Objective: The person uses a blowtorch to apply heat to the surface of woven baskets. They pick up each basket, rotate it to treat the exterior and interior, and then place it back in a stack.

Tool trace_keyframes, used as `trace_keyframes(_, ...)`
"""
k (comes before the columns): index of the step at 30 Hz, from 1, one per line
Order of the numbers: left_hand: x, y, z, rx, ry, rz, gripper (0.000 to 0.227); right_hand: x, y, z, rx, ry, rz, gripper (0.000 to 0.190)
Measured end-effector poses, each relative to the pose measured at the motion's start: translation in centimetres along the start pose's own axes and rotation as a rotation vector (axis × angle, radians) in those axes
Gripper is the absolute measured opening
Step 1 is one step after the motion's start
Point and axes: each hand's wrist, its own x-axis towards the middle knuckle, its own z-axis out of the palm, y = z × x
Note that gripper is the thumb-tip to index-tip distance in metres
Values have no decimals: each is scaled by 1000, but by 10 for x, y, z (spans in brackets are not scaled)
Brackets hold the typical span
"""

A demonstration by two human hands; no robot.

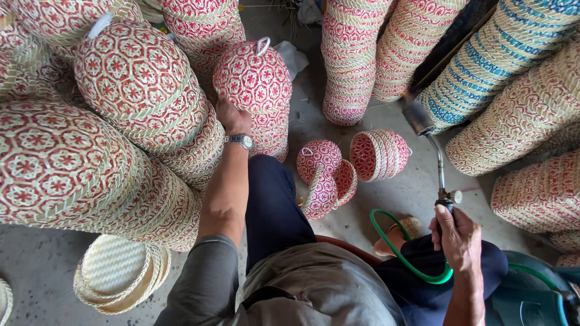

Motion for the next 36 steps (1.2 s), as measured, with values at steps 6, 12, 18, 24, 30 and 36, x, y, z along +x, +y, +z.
trace_keyframes(6, 20, -28, -39, 236, 101, 86, 40, 2, -1, 3, -99, -12, 23, 41)
trace_keyframes(12, 4, -29, -52, 270, 244, 192, 53, 8, 2, 3, -77, 7, 36, 40)
trace_keyframes(18, -66, -7, -17, 1291, 46, 558, 89, 12, 10, 8, -3, 26, 54, 34)
trace_keyframes(24, -60, 16, 34, 1764, -346, 793, 95, 12, 12, 10, 2, 20, 47, 33)
trace_keyframes(30, -11, 6, 67, 1863, -490, 968, 46, 9, 11, 12, 2, 21, 66, 37)
trace_keyframes(36, 3, 16, 85, 1614, -529, 1004, 27, 7, 11, 14, -23, 21, 90, 38)
